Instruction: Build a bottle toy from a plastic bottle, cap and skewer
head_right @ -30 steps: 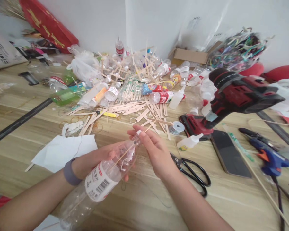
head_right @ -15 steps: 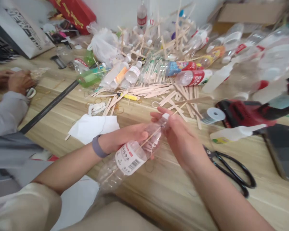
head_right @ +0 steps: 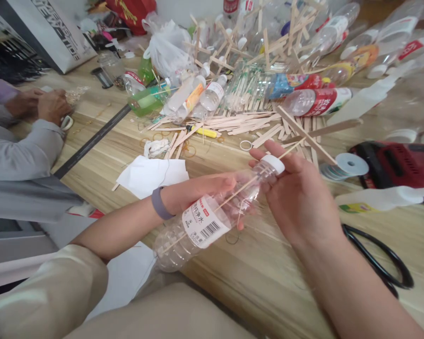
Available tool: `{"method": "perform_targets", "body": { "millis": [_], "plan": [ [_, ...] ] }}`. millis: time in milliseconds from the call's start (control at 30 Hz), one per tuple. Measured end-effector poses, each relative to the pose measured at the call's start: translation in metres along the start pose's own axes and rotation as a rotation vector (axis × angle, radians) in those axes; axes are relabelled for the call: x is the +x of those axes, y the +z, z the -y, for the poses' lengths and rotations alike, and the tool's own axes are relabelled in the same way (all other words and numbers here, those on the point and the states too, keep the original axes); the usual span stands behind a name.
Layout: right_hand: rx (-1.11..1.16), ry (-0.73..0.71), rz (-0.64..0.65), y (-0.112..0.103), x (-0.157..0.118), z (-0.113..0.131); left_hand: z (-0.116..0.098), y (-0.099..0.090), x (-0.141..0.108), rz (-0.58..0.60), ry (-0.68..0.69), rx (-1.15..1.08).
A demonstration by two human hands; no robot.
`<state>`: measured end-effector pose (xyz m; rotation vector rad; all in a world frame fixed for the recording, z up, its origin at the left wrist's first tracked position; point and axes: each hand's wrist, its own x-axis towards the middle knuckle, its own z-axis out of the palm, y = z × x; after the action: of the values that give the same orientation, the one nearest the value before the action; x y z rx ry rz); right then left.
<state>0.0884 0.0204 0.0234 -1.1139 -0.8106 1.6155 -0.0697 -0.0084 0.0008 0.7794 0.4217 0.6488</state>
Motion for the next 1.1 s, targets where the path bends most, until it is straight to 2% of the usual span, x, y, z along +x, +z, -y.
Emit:
{"method": "perform_targets", "body": {
  "millis": [267,467,567,733,1000,1100],
  "plan": [
    [-0.063,-0.098,-0.009,-0.005,0.003,-0.008,0.005,-0.003,-0.003,0.008,-0.050,-0.059],
    [0.056,-0.026,-0.055,0.000,-0.001,-0.005,0.007,-0.007,0.000,0.042,-0.030,-0.084],
    [0.093,-0.034,-0.090,0.001,-0.001,-0.004,0.006,-0.004,0.000,0.038,0.010,-0.052],
    [0.036,-0.014,-0.019,-0.005,0.000,-0.008,0.008,-0.005,0.000,0.039,-0.010,-0.028],
    [0.191,0.020,0.031,-0.008,-0.002,-0.012,0.010,-0.006,-0.002,0.010,-0.021,0.029],
    [0.226,0.053,0.105,-0.008,-0.005,-0.014,0.008,-0.004,-0.002,-0.022,-0.009,0.041]
  ]
}}
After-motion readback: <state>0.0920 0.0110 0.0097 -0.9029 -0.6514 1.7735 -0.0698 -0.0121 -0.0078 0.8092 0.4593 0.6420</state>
